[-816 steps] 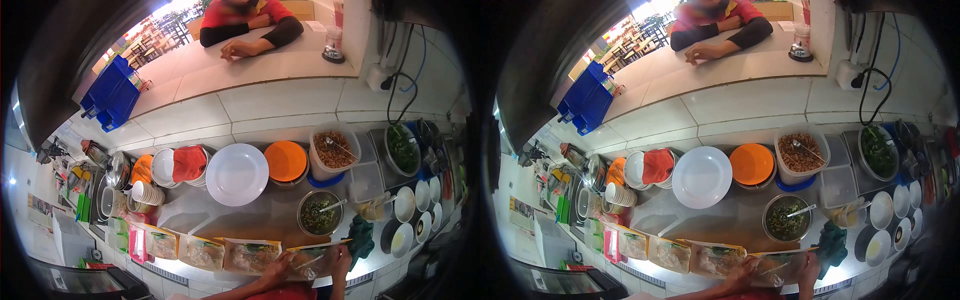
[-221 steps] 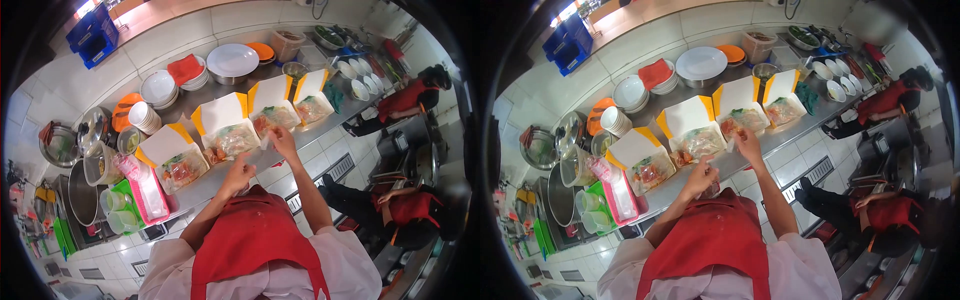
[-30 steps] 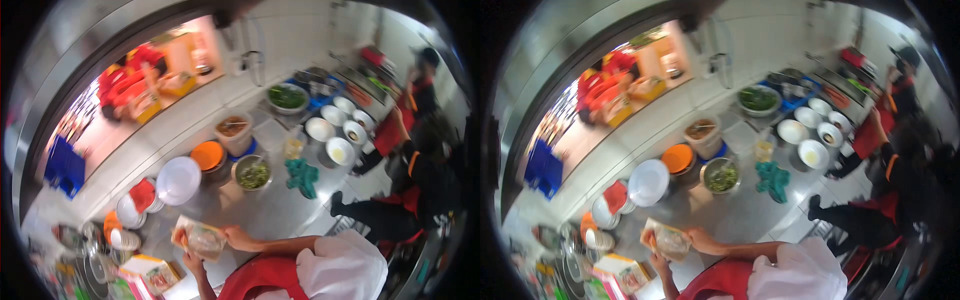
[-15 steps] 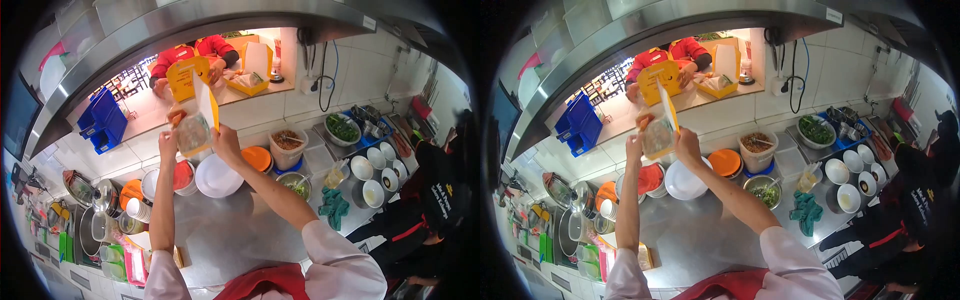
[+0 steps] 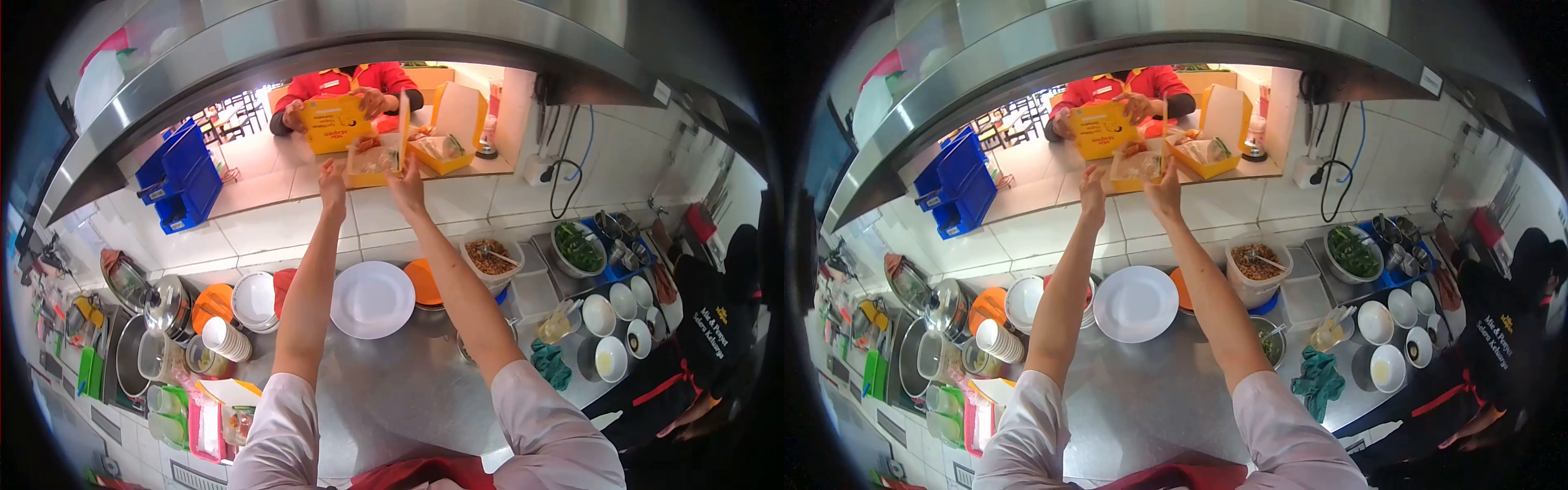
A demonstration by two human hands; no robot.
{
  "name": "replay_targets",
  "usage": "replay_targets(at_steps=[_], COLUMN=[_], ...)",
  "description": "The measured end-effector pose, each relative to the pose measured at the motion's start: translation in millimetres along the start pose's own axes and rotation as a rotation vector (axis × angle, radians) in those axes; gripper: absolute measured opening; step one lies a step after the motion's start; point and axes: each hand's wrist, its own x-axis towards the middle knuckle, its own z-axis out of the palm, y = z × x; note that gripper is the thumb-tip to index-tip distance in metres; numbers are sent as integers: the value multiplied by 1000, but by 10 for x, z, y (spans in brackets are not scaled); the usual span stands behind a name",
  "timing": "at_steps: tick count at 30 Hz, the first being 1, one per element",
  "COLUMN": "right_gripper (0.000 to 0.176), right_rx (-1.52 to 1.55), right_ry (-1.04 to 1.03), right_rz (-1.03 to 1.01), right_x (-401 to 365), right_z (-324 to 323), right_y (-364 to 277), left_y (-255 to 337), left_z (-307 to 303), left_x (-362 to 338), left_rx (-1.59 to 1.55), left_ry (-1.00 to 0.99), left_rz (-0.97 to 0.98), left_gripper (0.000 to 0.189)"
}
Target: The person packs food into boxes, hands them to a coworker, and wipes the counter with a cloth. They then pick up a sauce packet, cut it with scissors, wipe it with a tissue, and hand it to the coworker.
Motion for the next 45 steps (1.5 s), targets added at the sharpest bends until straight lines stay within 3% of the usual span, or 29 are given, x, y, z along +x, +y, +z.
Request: replay_targets(at_steps=[4,7,9,11,14,16,17,18,20,22,24,25,26,30,33,38,41,44,45], right_gripper=[77,60,37,23,34,45,54,64,72,69,39,35,38,41,46,39,35,31,28], right_rx=[-52,102,56,151,73,9,1,-12,-12,75,35,-99,-183,-297,-276,-357,-417,-467,-471], right_ry=[112,125,18,-295,-921,-1362,-1385,-1390,-1191,-1227,-1266,-1221,-1210,-1210,-998,-753,-647,-533,-515], right_rz=[47,83,81,351,540,537,511,476,494,438,483,416,331,375,244,215,282,246,210], right_x=[-465,-1103,-1611,-2211,-3277,-3847,-4094,-4360,-4747,-5064,-5037,-5081,-5106,-5185,-5448,-5323,-4938,-4331,-4076], right_z=[-94,-130,-90,5,386,652,823,1027,1460,1857,1914,1931,1919,1576,1259,928,840,861,889], right_y=[-392,-525,-531,-554,-692,-752,-729,-677,-575,-60,-321,-344,-340,-630,-664,-1146,-1536,-1789,-1868], left_y=[-37,104,75,186,301,345,344,447,591,586,521,447,384,246,35,-45,503,395,661], left_z=[-474,-1218,-1840,-2429,-3384,-4009,-4248,-4409,-4673,-4840,-4951,-5017,-5088,-5283,-5422,-5243,-4730,-4497,-4244], left_x=[-630,-1840,-2757,-3654,-4763,-5252,-5385,-5427,-5293,-5019,-4704,-4583,-4497,-4410,-4432,-4255,-3832,-3146,-2867], left_rx=[244,237,27,133,315,395,434,437,401,411,424,430,436,555,959,667,854,730,751], left_ry=[-136,-311,-355,-313,-173,116,344,486,589,586,557,543,541,559,414,319,117,4,-65], left_rz=[244,115,-206,-469,-796,-819,-840,-778,-776,-740,-693,-667,-640,-573,-327,-445,-306,-174,-103], left_gripper=[35,28,28,30,31,34,41,43,43,42,41,40,39,29,27,24,25,26,27])
